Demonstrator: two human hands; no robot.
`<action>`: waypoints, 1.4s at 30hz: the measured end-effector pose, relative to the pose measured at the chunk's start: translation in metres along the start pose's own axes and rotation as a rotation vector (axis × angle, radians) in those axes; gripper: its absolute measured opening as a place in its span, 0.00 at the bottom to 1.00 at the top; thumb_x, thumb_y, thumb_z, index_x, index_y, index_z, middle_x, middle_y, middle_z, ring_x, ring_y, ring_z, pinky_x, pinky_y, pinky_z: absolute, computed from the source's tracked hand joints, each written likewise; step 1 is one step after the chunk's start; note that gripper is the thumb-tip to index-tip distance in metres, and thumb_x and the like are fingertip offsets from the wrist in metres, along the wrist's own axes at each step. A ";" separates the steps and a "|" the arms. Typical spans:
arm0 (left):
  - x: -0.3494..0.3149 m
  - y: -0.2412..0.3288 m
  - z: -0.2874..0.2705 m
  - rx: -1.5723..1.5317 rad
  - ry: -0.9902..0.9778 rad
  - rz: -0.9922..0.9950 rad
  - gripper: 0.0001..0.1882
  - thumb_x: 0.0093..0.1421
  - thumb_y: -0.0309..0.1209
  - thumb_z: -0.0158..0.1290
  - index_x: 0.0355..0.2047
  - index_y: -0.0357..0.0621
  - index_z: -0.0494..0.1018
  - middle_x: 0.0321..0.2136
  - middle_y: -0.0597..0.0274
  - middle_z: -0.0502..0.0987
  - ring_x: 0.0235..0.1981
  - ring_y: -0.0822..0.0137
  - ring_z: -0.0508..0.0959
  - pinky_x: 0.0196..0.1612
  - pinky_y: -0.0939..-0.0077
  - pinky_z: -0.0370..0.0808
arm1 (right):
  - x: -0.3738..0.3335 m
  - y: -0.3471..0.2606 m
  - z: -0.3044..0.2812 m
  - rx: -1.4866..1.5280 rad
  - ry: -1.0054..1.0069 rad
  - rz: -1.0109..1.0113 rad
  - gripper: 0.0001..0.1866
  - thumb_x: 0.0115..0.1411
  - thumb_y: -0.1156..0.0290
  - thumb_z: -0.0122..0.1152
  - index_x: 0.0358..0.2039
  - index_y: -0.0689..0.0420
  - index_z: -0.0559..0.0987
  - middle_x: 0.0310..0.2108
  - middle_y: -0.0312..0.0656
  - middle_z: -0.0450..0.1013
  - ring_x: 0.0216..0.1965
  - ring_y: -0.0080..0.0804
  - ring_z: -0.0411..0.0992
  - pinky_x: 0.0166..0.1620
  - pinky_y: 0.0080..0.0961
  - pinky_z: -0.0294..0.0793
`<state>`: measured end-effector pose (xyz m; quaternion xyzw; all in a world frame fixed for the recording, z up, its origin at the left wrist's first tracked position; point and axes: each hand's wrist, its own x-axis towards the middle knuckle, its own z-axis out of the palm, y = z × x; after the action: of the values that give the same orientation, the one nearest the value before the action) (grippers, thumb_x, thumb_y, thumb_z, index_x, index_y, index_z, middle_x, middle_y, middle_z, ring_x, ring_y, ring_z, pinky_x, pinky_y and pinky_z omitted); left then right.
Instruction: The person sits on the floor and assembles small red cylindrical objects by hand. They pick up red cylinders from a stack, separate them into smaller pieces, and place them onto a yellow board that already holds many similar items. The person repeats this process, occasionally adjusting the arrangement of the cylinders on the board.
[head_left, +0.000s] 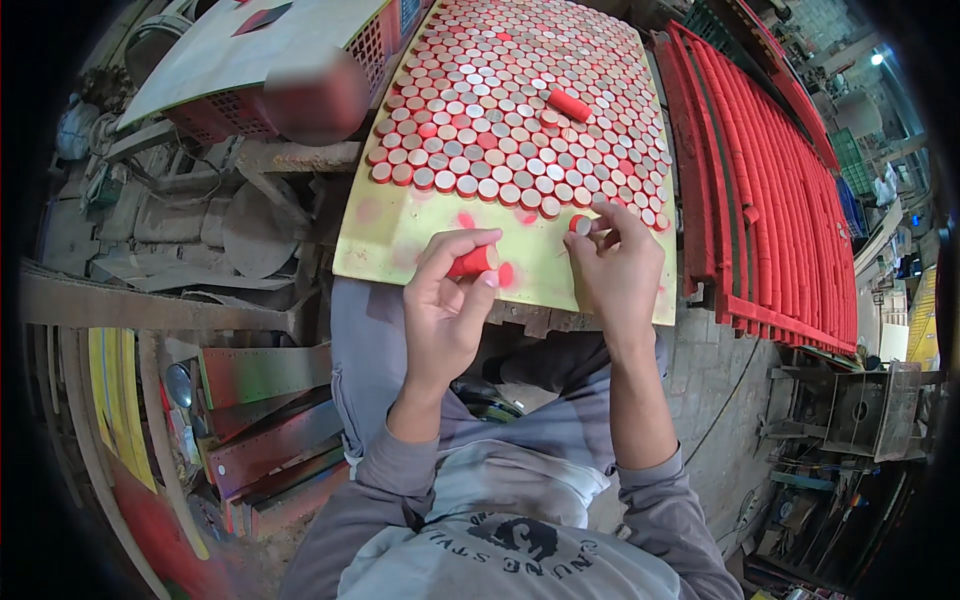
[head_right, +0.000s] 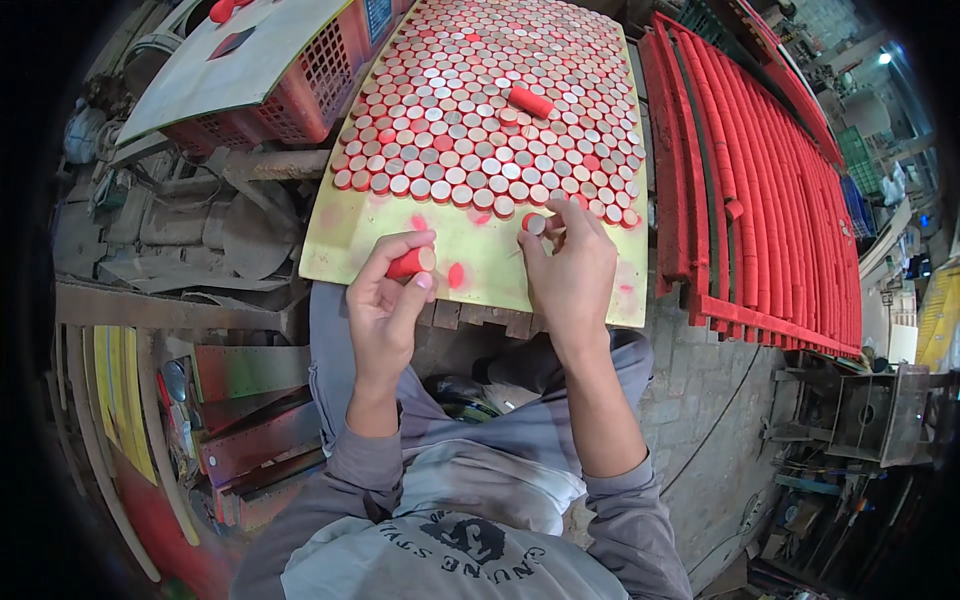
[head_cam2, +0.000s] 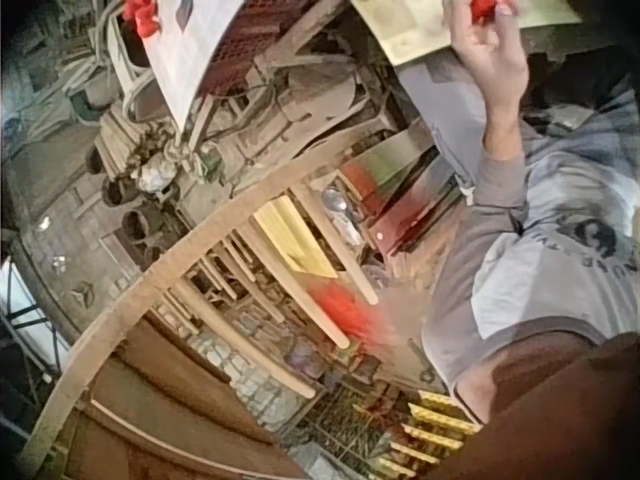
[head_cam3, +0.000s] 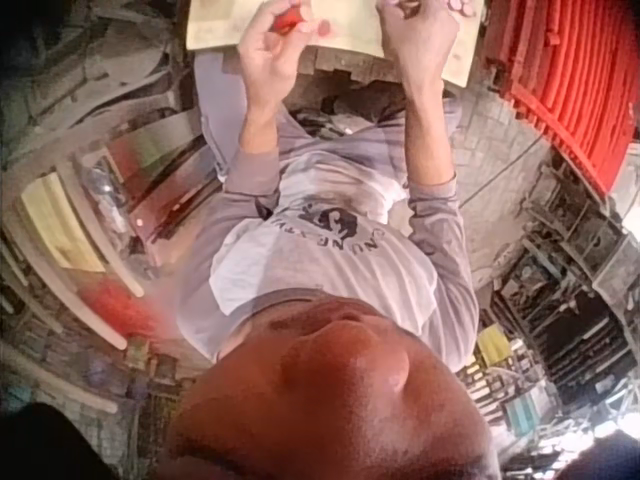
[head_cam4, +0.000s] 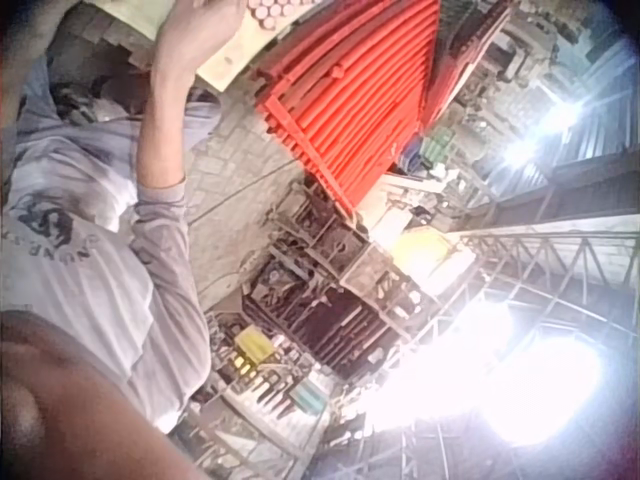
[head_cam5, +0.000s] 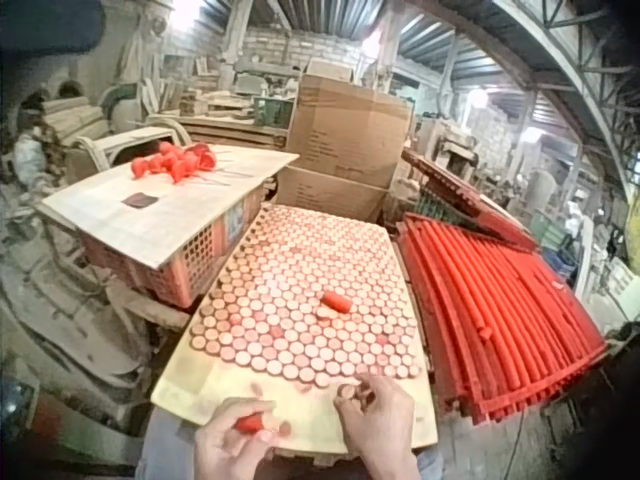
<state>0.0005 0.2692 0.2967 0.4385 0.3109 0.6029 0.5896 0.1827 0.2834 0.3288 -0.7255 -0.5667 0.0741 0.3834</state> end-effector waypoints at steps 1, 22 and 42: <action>0.000 -0.002 -0.004 -0.002 -0.034 -0.011 0.17 0.59 0.16 0.52 0.50 0.29 0.72 0.46 0.60 0.71 0.45 0.75 0.73 0.48 0.81 0.72 | 0.004 -0.001 0.000 0.014 0.003 0.020 0.15 0.49 0.75 0.75 0.35 0.64 0.79 0.28 0.43 0.77 0.25 0.30 0.73 0.32 0.27 0.74; 0.001 0.007 -0.007 0.012 -0.099 -0.003 0.17 0.55 0.15 0.47 0.46 0.29 0.72 0.46 0.59 0.70 0.42 0.75 0.71 0.48 0.82 0.67 | 0.007 0.011 0.012 0.162 0.043 0.043 0.13 0.49 0.75 0.76 0.30 0.65 0.79 0.23 0.42 0.78 0.22 0.23 0.74 0.28 0.21 0.73; 0.002 0.005 -0.013 0.008 -0.096 -0.004 0.17 0.57 0.15 0.48 0.47 0.30 0.73 0.46 0.61 0.69 0.40 0.77 0.71 0.47 0.83 0.68 | 0.014 0.006 0.012 -0.023 0.055 -0.127 0.18 0.39 0.73 0.81 0.22 0.62 0.75 0.21 0.42 0.72 0.23 0.35 0.70 0.31 0.32 0.66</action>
<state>-0.0130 0.2723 0.2963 0.4687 0.2857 0.5788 0.6031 0.1858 0.3007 0.3213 -0.6942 -0.6017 0.0234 0.3944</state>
